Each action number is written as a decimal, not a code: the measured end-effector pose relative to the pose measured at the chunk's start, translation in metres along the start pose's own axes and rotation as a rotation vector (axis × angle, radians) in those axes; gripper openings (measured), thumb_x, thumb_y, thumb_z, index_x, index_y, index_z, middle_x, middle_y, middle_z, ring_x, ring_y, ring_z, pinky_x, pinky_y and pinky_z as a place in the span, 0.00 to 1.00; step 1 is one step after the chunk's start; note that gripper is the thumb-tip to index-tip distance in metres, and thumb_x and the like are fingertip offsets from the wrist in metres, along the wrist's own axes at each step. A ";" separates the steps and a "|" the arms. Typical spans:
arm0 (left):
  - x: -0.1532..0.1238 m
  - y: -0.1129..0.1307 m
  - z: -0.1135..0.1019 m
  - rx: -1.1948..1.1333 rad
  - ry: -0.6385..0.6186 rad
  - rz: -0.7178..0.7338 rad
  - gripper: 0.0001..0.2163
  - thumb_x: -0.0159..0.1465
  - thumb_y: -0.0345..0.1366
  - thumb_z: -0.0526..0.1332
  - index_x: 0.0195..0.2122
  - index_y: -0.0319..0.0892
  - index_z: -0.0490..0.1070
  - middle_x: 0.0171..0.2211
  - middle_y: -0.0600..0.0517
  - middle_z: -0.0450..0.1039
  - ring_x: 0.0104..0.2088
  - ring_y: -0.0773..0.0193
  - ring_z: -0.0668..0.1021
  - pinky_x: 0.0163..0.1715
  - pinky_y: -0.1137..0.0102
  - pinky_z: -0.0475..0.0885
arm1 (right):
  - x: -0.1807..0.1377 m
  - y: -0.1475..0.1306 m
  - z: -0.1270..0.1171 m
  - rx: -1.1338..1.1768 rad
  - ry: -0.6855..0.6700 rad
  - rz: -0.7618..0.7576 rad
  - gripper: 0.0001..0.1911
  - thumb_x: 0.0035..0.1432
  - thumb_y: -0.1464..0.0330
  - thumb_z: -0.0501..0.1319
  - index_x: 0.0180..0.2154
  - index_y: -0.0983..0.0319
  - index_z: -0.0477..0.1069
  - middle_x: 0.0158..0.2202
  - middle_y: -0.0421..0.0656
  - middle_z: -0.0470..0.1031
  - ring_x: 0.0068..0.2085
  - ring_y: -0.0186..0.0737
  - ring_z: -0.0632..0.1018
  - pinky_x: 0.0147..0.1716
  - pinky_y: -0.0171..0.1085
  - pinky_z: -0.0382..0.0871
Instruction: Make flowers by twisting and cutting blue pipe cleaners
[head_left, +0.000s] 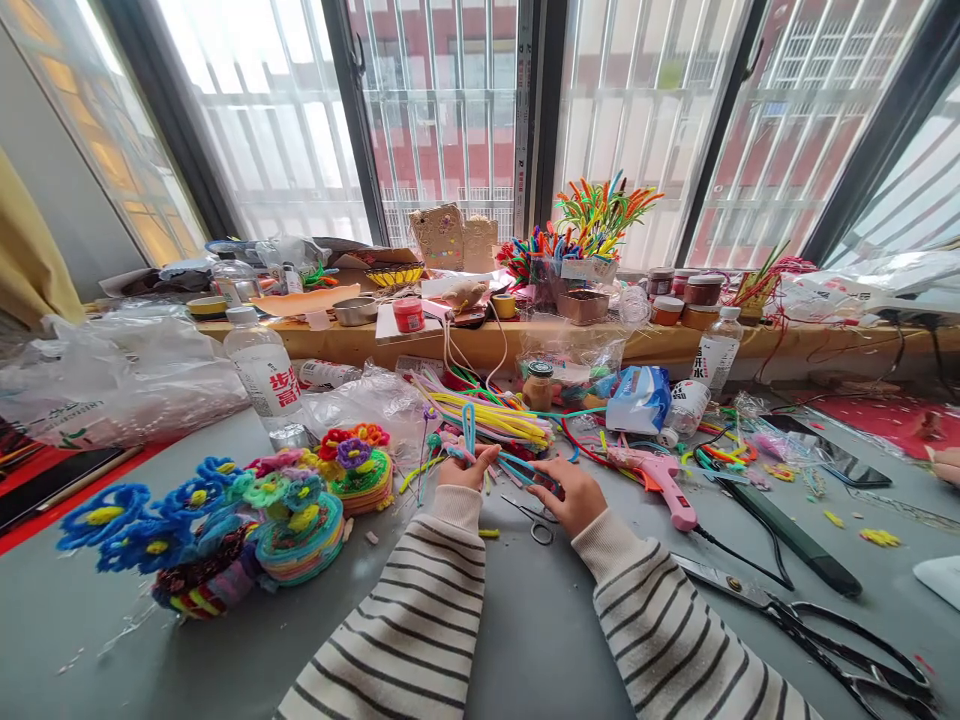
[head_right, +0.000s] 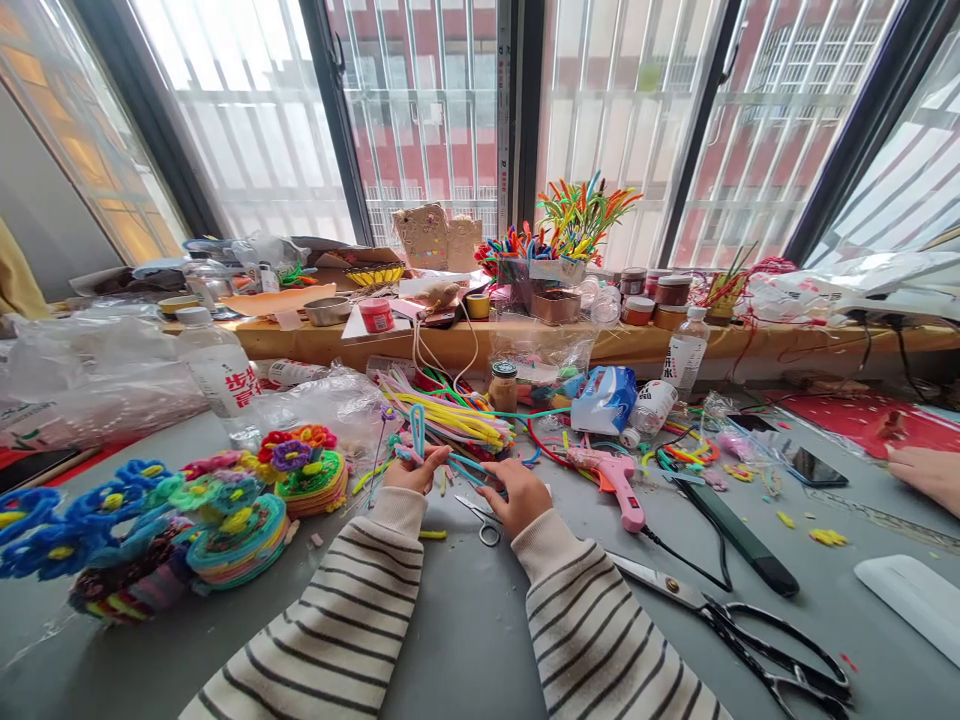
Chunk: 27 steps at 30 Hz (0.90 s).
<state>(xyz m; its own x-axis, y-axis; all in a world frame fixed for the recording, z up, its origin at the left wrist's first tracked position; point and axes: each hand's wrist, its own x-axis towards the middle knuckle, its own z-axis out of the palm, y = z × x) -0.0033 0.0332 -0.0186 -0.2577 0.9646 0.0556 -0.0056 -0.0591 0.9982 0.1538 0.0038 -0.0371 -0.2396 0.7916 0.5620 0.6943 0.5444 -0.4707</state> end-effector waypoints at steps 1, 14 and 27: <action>0.000 0.000 0.000 0.008 -0.001 -0.002 0.13 0.36 0.44 0.63 0.18 0.38 0.69 0.08 0.58 0.57 0.13 0.71 0.64 0.14 0.74 0.57 | 0.000 0.000 0.000 -0.015 -0.008 -0.005 0.14 0.48 0.67 0.54 0.38 0.63 0.67 0.30 0.44 0.72 0.31 0.38 0.73 0.32 0.35 0.66; 0.001 0.000 -0.001 0.068 -0.027 0.045 0.13 0.36 0.43 0.63 0.20 0.38 0.71 0.11 0.56 0.61 0.19 0.69 0.68 0.17 0.75 0.60 | -0.002 0.005 0.002 -0.032 -0.008 -0.030 0.13 0.50 0.70 0.51 0.37 0.59 0.70 0.31 0.42 0.74 0.33 0.36 0.74 0.33 0.32 0.67; 0.003 -0.007 -0.001 0.172 -0.015 0.098 0.10 0.38 0.42 0.62 0.16 0.40 0.69 0.14 0.54 0.67 0.20 0.67 0.70 0.24 0.72 0.64 | 0.000 0.003 0.001 -0.053 0.068 -0.044 0.15 0.50 0.72 0.49 0.38 0.62 0.69 0.33 0.43 0.73 0.34 0.37 0.73 0.36 0.34 0.66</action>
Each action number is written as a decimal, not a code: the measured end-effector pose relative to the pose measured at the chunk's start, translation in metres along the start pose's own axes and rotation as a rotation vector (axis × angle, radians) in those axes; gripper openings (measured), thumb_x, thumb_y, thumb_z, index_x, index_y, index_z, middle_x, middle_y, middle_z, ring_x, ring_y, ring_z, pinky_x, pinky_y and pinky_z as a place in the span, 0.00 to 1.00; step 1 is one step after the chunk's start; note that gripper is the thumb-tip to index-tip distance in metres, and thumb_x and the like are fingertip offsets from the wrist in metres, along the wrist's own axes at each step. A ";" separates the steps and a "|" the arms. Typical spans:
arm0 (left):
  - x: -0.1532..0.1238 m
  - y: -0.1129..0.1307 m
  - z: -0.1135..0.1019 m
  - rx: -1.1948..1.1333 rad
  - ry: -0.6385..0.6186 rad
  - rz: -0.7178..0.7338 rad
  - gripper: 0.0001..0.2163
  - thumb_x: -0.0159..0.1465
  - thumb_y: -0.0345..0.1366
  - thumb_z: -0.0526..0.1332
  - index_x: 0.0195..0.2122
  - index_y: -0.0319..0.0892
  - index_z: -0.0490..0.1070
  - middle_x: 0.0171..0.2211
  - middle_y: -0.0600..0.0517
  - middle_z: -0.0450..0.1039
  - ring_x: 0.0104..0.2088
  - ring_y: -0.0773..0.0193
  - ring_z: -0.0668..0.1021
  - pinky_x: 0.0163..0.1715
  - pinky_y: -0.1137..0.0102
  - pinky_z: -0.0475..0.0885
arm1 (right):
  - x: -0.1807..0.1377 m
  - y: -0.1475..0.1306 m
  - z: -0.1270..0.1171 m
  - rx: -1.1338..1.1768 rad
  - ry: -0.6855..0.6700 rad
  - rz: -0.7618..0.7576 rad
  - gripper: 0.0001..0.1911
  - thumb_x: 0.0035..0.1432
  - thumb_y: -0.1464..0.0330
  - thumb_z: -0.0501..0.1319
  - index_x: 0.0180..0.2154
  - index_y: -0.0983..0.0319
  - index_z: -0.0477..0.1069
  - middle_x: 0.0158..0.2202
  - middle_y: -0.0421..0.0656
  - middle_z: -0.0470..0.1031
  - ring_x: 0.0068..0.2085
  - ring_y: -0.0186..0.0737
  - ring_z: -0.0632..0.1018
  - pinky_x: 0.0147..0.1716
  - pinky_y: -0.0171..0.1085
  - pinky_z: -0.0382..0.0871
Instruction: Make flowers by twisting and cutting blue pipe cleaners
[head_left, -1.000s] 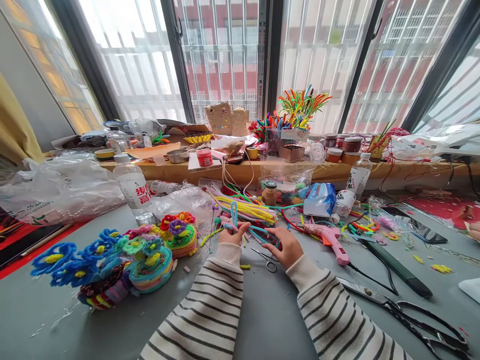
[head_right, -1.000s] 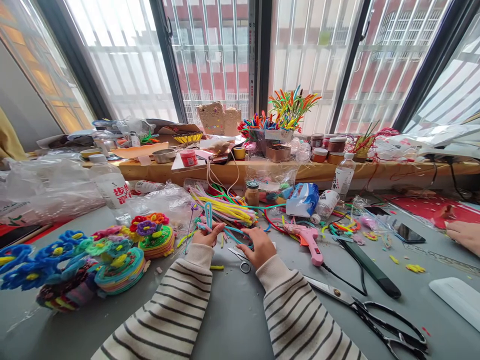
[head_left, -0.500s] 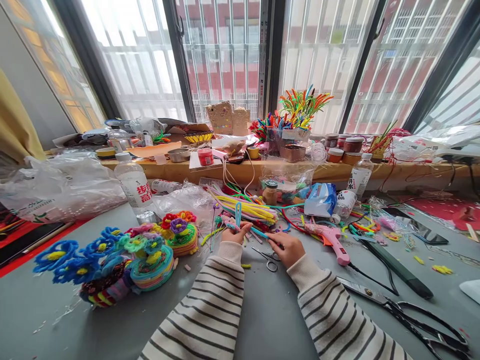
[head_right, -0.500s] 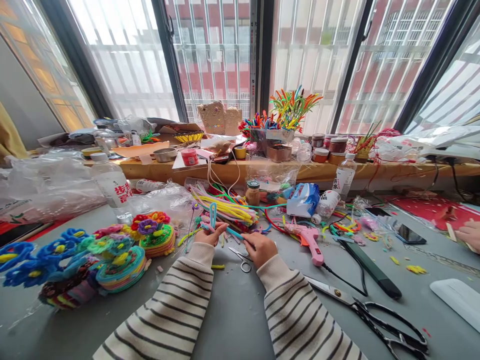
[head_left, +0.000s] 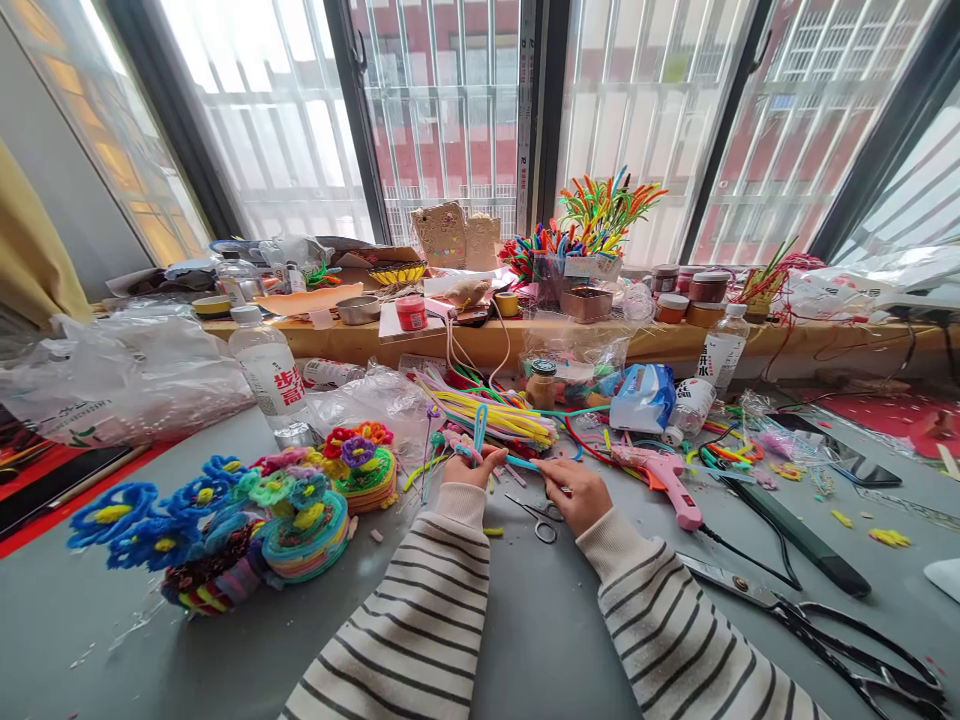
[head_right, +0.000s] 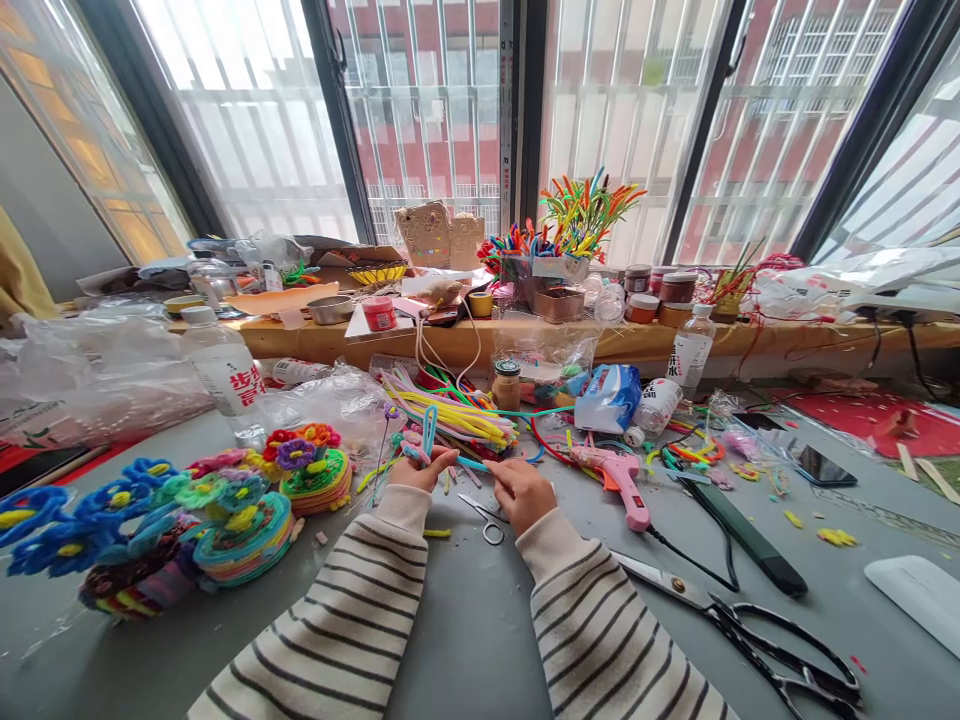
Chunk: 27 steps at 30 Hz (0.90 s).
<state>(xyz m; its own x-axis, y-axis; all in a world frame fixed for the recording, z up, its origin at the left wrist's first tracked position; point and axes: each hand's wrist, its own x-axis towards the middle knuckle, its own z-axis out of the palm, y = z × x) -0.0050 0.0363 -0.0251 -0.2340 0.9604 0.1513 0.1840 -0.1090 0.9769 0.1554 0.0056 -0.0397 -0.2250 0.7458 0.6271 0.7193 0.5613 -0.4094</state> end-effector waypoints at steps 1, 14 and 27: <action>0.000 0.001 0.000 0.000 0.010 -0.008 0.10 0.38 0.42 0.61 0.16 0.40 0.69 0.14 0.54 0.66 0.20 0.66 0.70 0.23 0.72 0.64 | 0.000 0.001 0.000 -0.010 0.029 0.002 0.15 0.50 0.71 0.50 0.39 0.62 0.69 0.33 0.44 0.73 0.34 0.37 0.73 0.37 0.35 0.66; 0.001 0.003 -0.005 -0.012 0.013 0.027 0.12 0.40 0.45 0.60 0.18 0.40 0.68 0.16 0.53 0.69 0.22 0.64 0.72 0.26 0.71 0.65 | 0.001 -0.002 -0.001 0.057 0.093 0.207 0.09 0.46 0.68 0.56 0.29 0.62 0.72 0.28 0.43 0.75 0.30 0.38 0.75 0.30 0.33 0.68; -0.002 0.010 -0.006 0.059 0.065 0.021 0.11 0.41 0.45 0.59 0.18 0.41 0.68 0.11 0.56 0.63 0.20 0.65 0.71 0.18 0.73 0.62 | -0.002 0.002 0.006 0.260 0.027 0.345 0.09 0.47 0.67 0.53 0.24 0.60 0.72 0.18 0.39 0.72 0.18 0.34 0.73 0.18 0.32 0.67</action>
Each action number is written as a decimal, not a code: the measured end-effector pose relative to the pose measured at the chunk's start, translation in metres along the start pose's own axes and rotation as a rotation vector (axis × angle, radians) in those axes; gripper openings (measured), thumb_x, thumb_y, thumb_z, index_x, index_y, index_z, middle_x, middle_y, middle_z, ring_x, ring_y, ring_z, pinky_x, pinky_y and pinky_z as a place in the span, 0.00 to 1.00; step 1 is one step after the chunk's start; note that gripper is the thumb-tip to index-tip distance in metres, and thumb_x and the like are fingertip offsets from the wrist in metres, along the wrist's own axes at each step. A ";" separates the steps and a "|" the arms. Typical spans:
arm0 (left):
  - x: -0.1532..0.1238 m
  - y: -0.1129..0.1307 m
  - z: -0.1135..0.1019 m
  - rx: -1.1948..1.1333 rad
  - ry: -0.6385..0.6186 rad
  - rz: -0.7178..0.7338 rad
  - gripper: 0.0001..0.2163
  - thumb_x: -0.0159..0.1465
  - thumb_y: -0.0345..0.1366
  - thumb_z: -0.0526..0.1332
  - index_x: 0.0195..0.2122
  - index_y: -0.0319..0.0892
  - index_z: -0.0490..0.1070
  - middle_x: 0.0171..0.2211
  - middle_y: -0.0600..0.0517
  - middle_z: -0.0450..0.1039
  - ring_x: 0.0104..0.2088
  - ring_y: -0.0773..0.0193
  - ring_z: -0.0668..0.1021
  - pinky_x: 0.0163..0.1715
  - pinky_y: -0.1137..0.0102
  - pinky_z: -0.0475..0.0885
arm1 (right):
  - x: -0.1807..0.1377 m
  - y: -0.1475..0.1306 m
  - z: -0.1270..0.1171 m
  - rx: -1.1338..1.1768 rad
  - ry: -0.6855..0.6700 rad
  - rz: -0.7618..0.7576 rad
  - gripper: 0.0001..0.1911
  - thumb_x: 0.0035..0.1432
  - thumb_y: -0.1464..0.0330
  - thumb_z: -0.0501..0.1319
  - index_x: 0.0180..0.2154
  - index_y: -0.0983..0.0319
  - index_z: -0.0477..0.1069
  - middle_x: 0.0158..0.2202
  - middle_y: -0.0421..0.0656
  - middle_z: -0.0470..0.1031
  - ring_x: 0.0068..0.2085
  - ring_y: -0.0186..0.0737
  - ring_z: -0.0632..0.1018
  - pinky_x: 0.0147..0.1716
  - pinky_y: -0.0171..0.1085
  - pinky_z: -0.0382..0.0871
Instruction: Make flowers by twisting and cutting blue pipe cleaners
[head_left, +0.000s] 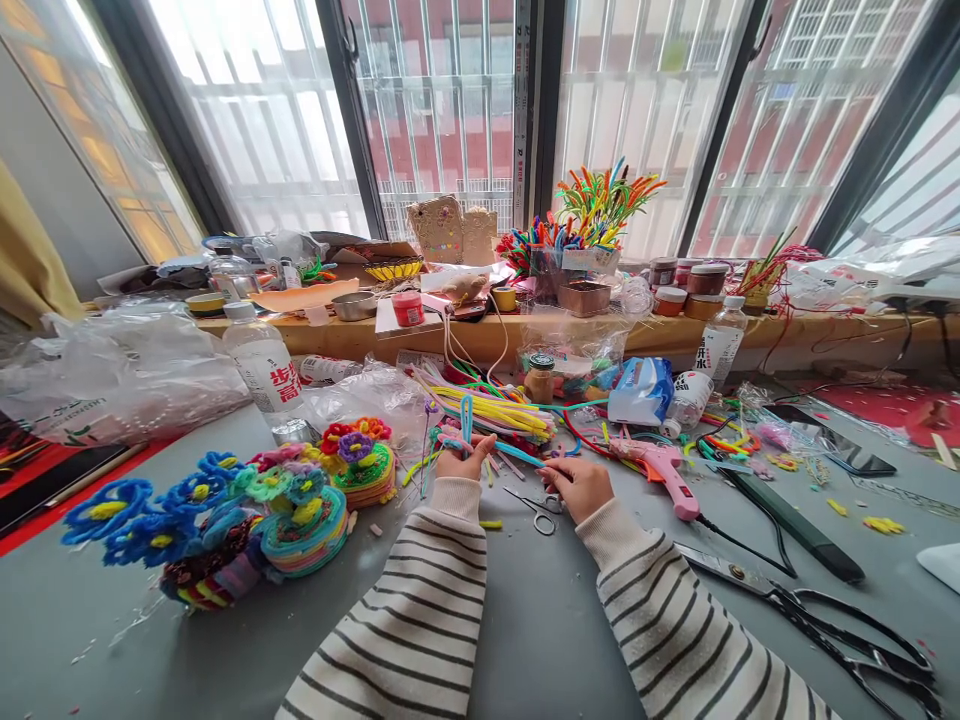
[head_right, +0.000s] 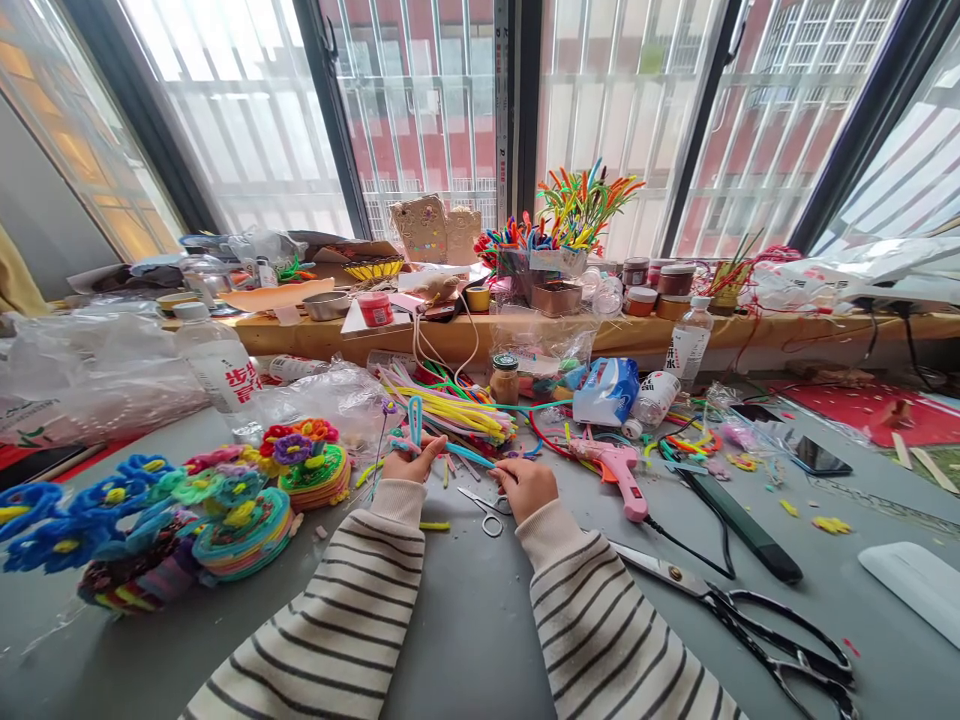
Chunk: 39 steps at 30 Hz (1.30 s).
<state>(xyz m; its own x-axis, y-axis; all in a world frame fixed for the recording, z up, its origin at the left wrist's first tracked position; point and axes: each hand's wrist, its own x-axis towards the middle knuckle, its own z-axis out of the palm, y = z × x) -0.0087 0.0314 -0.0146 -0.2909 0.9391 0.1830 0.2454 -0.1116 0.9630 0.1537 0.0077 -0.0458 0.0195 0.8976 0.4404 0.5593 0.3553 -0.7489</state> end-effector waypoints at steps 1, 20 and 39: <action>0.000 0.000 0.000 -0.007 0.003 -0.005 0.11 0.41 0.45 0.59 0.18 0.41 0.68 0.11 0.56 0.63 0.20 0.65 0.71 0.19 0.73 0.62 | 0.000 0.001 0.001 0.010 0.012 0.001 0.09 0.46 0.66 0.54 0.25 0.60 0.72 0.19 0.39 0.72 0.18 0.34 0.73 0.18 0.32 0.67; -0.002 0.000 0.001 -0.095 -0.091 -0.061 0.16 0.40 0.48 0.59 0.19 0.38 0.69 0.15 0.53 0.68 0.10 0.75 0.58 0.12 0.75 0.56 | 0.008 -0.009 -0.006 0.984 0.189 0.563 0.14 0.29 0.63 0.65 0.22 0.65 0.69 0.16 0.39 0.71 0.16 0.28 0.69 0.11 0.26 0.65; -0.014 -0.007 0.017 0.048 -0.473 0.157 0.10 0.40 0.43 0.61 0.13 0.41 0.69 0.13 0.53 0.69 0.18 0.66 0.69 0.31 0.67 0.65 | 0.010 -0.014 -0.012 1.252 0.195 0.610 0.11 0.35 0.65 0.64 0.23 0.64 0.67 0.14 0.33 0.61 0.15 0.24 0.62 0.10 0.26 0.57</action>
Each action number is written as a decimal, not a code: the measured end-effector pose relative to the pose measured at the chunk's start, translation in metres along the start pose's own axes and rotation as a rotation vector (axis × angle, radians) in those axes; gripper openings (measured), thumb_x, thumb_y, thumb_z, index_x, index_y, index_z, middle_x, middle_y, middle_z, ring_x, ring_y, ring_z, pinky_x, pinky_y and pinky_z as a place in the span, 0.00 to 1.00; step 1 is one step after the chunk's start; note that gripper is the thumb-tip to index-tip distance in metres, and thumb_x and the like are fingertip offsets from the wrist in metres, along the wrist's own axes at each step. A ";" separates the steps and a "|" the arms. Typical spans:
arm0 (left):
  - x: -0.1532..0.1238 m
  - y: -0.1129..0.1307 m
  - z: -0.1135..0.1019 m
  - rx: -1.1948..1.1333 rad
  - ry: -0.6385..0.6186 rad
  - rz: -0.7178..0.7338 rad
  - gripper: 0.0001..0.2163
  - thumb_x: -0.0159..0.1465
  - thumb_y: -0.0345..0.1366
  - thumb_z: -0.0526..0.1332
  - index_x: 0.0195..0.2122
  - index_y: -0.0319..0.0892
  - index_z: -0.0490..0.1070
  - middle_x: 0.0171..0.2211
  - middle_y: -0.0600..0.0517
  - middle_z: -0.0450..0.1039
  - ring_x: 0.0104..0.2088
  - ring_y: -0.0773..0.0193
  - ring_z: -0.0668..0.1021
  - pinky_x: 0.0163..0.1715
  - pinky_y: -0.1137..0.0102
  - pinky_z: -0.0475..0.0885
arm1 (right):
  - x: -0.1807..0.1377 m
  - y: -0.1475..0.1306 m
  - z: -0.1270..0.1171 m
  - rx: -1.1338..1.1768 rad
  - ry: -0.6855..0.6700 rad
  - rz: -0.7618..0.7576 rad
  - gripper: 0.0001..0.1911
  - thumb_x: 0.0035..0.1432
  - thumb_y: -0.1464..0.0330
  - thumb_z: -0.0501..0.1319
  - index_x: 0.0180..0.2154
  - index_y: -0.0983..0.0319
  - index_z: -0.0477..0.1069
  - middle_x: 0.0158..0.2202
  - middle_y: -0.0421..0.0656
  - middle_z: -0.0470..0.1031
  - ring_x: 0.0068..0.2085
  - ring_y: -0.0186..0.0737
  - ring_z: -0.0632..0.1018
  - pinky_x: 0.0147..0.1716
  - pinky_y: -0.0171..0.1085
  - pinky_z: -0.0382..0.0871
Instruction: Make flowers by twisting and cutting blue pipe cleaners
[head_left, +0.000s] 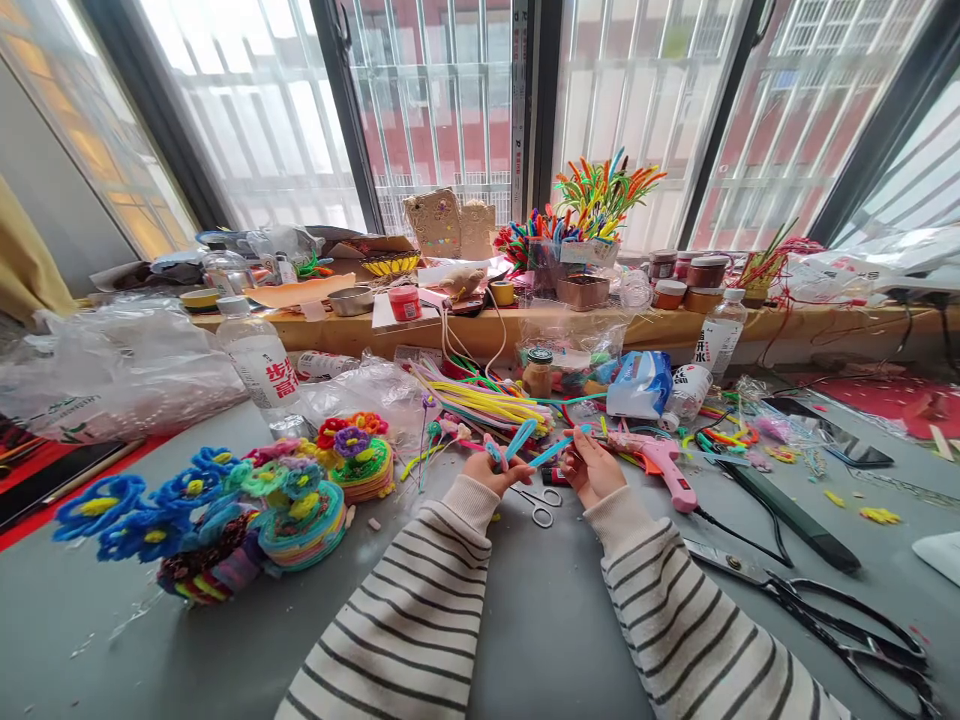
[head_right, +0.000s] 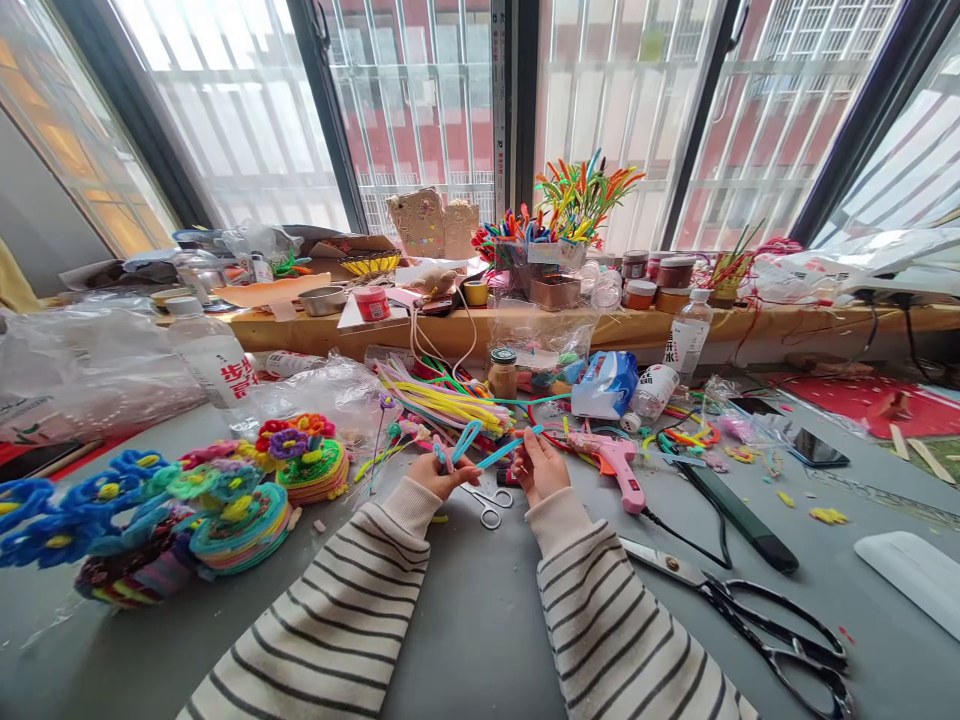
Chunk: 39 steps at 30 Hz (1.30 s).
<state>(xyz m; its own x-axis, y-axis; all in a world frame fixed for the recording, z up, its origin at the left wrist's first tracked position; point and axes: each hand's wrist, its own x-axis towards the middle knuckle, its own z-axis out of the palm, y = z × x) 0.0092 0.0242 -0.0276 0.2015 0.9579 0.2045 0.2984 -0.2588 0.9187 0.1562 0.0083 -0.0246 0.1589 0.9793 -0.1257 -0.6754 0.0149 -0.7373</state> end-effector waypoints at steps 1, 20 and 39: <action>0.000 -0.001 0.001 -0.010 -0.020 0.009 0.10 0.40 0.43 0.61 0.13 0.41 0.69 0.13 0.53 0.69 0.17 0.67 0.69 0.29 0.68 0.65 | 0.000 0.000 0.001 0.002 0.011 -0.002 0.11 0.35 0.64 0.64 0.22 0.64 0.66 0.13 0.33 0.60 0.15 0.24 0.62 0.10 0.26 0.56; 0.007 0.004 -0.003 -0.542 0.038 -0.194 0.19 0.40 0.50 0.58 0.23 0.38 0.59 0.16 0.55 0.66 0.08 0.77 0.60 0.06 0.78 0.51 | 0.001 0.002 0.000 0.008 -0.071 0.034 0.13 0.31 0.64 0.66 0.21 0.65 0.68 0.10 0.31 0.54 0.14 0.21 0.57 0.10 0.23 0.51; -0.002 0.015 -0.003 -0.385 -0.048 -0.189 0.16 0.39 0.45 0.61 0.16 0.35 0.63 0.13 0.55 0.64 0.12 0.74 0.65 0.13 0.75 0.62 | -0.007 0.004 0.007 -0.097 -0.114 0.097 0.13 0.31 0.68 0.66 0.26 0.64 0.72 0.18 0.38 0.70 0.19 0.26 0.68 0.18 0.26 0.62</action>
<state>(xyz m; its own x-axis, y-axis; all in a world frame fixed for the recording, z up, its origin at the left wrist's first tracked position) 0.0108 0.0190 -0.0132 0.2224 0.9749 0.0126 -0.0337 -0.0052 0.9994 0.1477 0.0025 -0.0222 0.0101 0.9918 -0.1274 -0.6104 -0.0948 -0.7864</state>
